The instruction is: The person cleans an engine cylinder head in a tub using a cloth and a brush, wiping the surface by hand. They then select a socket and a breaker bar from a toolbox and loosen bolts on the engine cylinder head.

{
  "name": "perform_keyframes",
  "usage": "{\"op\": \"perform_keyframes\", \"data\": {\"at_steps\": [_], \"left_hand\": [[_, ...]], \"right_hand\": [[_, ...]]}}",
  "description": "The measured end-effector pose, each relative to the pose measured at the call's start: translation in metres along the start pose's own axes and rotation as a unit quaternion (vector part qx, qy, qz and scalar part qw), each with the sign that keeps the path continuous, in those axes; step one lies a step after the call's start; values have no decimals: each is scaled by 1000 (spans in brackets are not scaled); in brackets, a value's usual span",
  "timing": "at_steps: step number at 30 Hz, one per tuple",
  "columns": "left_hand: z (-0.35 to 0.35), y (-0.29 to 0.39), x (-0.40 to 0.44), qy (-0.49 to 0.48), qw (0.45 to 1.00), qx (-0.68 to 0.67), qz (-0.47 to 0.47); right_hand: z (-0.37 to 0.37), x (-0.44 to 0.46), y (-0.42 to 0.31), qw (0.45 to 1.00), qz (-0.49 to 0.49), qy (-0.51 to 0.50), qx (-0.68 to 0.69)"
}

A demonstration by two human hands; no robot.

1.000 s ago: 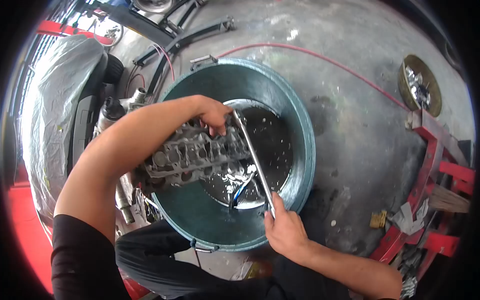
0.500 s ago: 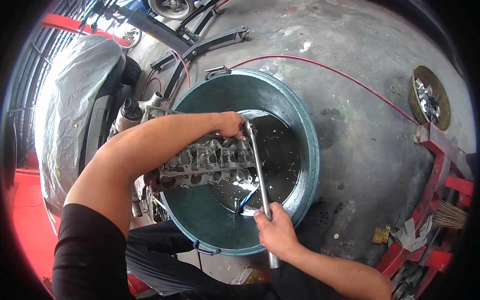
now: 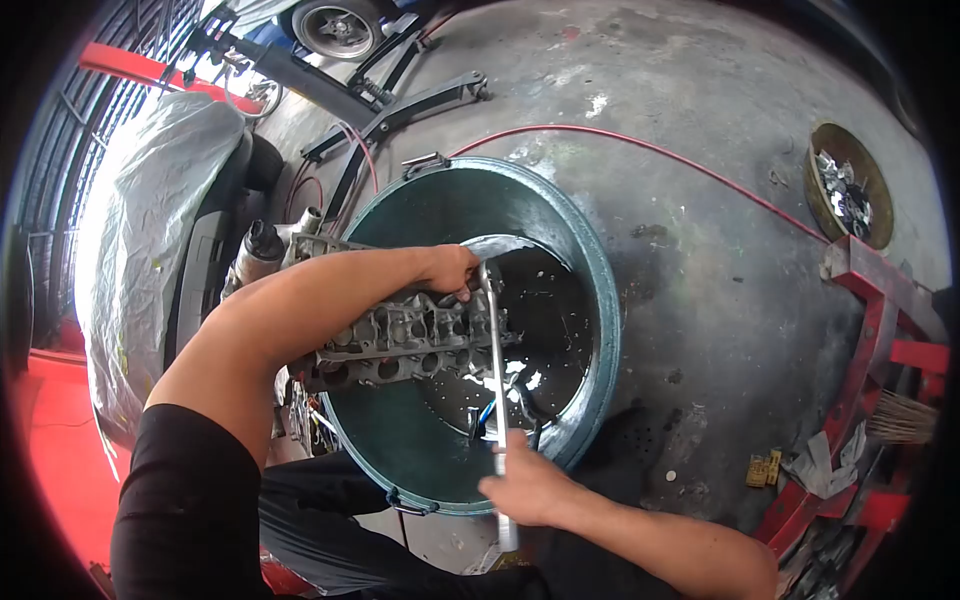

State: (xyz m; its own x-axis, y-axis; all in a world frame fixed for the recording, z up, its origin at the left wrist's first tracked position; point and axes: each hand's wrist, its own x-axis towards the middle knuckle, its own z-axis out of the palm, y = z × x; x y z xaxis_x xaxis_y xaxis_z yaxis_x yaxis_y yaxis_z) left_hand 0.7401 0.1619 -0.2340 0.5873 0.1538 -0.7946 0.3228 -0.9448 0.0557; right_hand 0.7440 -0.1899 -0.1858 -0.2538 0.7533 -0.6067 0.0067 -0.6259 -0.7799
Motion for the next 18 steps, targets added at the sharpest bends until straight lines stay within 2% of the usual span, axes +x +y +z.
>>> {"op": "perform_keyframes", "data": {"at_steps": [1, 3, 4, 5, 7, 11, 14, 17, 18], "left_hand": [[1, 0, 1, -3, 1000, -2, -3], [3, -3, 5, 9, 1000, 16, -10], [5, -5, 6, 22, 999, 21, 10], [6, -6, 9, 25, 999, 21, 10], [1, -4, 11, -12, 997, 81, -13], [-16, -1, 5, -38, 991, 128, -12], [-46, 7, 0, 79, 995, -59, 9], [-99, 39, -7, 204, 967, -151, 27], [-121, 54, -23, 251, 948, -190, 40]], "right_hand": [[-4, -3, 0, 1000, 0, -4, 0], [-11, -11, -6, 988, 75, 34, 130], [-7, -10, -8, 974, 41, 86, 206], [-10, -9, -12, 974, 40, 87, 203], [-18, -7, -24, 935, 24, 114, 336], [-22, -25, -41, 910, -6, 91, 404], [-31, -45, -49, 899, -32, 133, 417], [-37, -56, -41, 897, -70, 169, 402], [-36, -56, -34, 895, -121, 226, 364]]}}
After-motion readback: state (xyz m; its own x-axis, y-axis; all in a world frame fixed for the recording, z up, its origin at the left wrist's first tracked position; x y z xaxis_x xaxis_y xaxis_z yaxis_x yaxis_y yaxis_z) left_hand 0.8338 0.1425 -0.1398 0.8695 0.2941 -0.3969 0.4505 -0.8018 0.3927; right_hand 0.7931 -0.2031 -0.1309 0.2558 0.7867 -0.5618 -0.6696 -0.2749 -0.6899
